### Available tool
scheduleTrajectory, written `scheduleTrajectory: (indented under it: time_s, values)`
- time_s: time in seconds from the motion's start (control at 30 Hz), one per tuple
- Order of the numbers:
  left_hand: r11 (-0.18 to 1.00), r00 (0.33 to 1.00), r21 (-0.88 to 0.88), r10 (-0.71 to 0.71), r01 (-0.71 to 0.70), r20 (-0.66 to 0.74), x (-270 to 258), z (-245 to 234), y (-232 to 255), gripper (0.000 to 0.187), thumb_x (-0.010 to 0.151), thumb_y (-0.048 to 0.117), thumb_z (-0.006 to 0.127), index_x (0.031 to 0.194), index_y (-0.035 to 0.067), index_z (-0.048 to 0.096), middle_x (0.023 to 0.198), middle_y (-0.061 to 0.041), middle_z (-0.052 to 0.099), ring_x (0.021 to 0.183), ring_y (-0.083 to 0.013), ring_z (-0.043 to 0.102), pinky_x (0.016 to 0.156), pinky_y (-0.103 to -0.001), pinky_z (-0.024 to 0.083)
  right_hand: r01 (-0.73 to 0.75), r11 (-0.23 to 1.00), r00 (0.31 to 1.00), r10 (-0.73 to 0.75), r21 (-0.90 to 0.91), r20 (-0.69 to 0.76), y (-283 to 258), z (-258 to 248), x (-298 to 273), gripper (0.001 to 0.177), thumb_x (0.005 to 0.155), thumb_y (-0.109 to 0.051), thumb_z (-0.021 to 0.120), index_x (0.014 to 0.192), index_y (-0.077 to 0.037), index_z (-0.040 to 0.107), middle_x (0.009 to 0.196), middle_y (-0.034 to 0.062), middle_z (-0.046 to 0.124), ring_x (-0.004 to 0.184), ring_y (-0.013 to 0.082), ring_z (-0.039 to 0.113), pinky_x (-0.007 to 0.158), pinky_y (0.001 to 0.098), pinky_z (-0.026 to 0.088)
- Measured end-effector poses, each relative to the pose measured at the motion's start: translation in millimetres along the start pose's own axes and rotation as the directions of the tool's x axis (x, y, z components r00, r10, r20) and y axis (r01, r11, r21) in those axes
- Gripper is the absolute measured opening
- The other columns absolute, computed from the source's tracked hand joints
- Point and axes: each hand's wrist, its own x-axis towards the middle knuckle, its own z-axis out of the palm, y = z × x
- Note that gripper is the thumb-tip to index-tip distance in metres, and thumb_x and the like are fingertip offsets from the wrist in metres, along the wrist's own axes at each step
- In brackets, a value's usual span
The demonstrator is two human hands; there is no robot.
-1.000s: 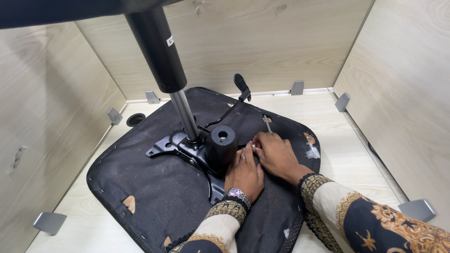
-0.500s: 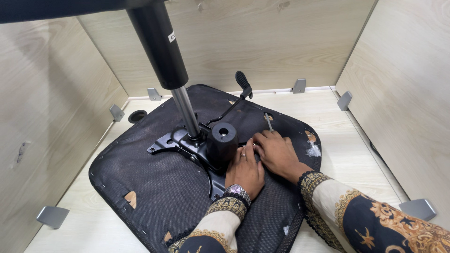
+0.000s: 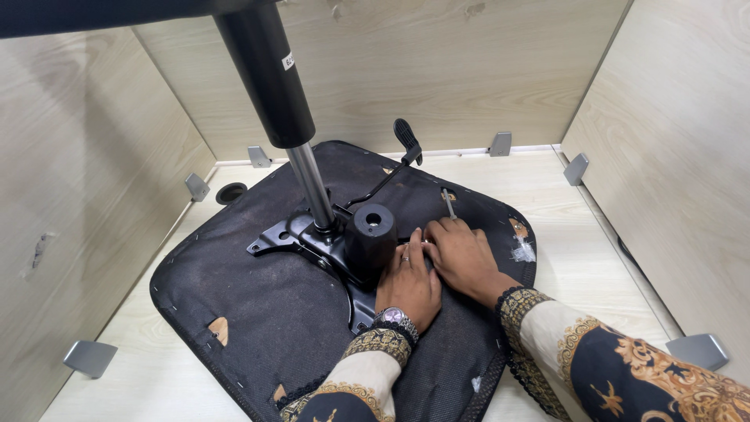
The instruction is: The person uses a screwdriver to fasten screws into the underside of an office chair seat, securing the seat to its central gas-lift column. The person works on multiple screw locations around the seat base.
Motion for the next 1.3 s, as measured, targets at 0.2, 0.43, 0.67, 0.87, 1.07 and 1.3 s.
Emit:
scheduleTrajectory:
  time_s: [0.2,0.43,0.67,0.87,1.07,1.3]
  values:
    - [1.000,1.000,0.005,-0.014,0.014,0.024,0.6,-0.1,0.8,0.079,0.092,0.021,0.057,0.155,-0.001,0.016,0.142,-0.024,0.051,0.133,-0.0357,0.048,0.107,-0.048,0.042,0.067,0.995,0.994,-0.073,-0.073,-0.082,-2.8,5.4,-0.5,0.042,0.084,-0.019,0.061,0.125,-0.014,0.060,0.118,0.0085,0.062,0.116,0.0289,0.058,0.087,0.0553,0.045]
    - [0.999,0.996,0.003,-0.043,0.043,0.074,1.6,-2.0,1.1,0.080,0.088,0.016,0.056,0.156,0.000,0.016,0.145,-0.024,0.049,0.136,-0.0344,0.047,0.109,-0.046,0.042,-0.031,0.997,0.999,0.033,0.067,-0.029,-3.8,-3.2,-0.9,0.037,0.091,-0.031,0.062,0.119,-0.009,0.057,0.109,0.0071,0.066,0.111,0.0257,0.062,0.088,0.0543,0.046]
    - [1.000,0.999,0.003,-0.022,0.022,0.036,0.8,-0.3,-0.1,0.079,0.089,0.019,0.058,0.155,0.000,0.019,0.144,-0.022,0.050,0.136,-0.0341,0.046,0.110,-0.046,0.040,0.036,0.999,0.997,-0.037,-0.018,-0.061,-2.4,3.7,0.4,0.025,0.095,-0.025,0.058,0.115,-0.011,0.060,0.110,0.0070,0.065,0.111,0.0267,0.062,0.086,0.0564,0.046]
    - [0.999,0.999,-0.016,-0.033,0.034,0.042,0.3,-2.7,1.5,0.077,0.091,0.021,0.057,0.155,0.000,0.020,0.143,-0.022,0.051,0.134,-0.0339,0.048,0.107,-0.046,0.042,0.004,0.995,0.997,0.003,0.098,-0.076,1.0,1.2,-1.6,0.024,0.091,-0.023,0.061,0.113,-0.012,0.061,0.110,0.0056,0.064,0.110,0.0256,0.062,0.088,0.0519,0.047]
    - [1.000,0.999,-0.007,-0.027,0.027,0.035,-0.5,-3.3,1.8,0.075,0.092,0.021,0.056,0.155,0.000,0.021,0.142,-0.022,0.052,0.133,-0.0342,0.049,0.106,-0.046,0.043,0.022,0.999,0.996,-0.018,0.041,-0.088,-1.8,0.9,-2.6,0.020,0.094,-0.026,0.060,0.107,-0.012,0.066,0.108,0.0061,0.066,0.109,0.0259,0.062,0.087,0.0509,0.047]
    - [0.997,0.996,-0.035,-0.068,0.070,0.054,2.8,-1.8,-1.3,0.076,0.093,0.024,0.057,0.155,0.001,0.021,0.140,-0.023,0.053,0.131,-0.0347,0.052,0.108,-0.045,0.042,0.061,0.998,0.991,-0.064,-0.025,-0.120,-1.7,2.6,-4.7,0.015,0.096,-0.024,0.058,0.101,-0.014,0.067,0.100,0.0030,0.067,0.105,0.0224,0.063,0.096,0.0546,0.035]
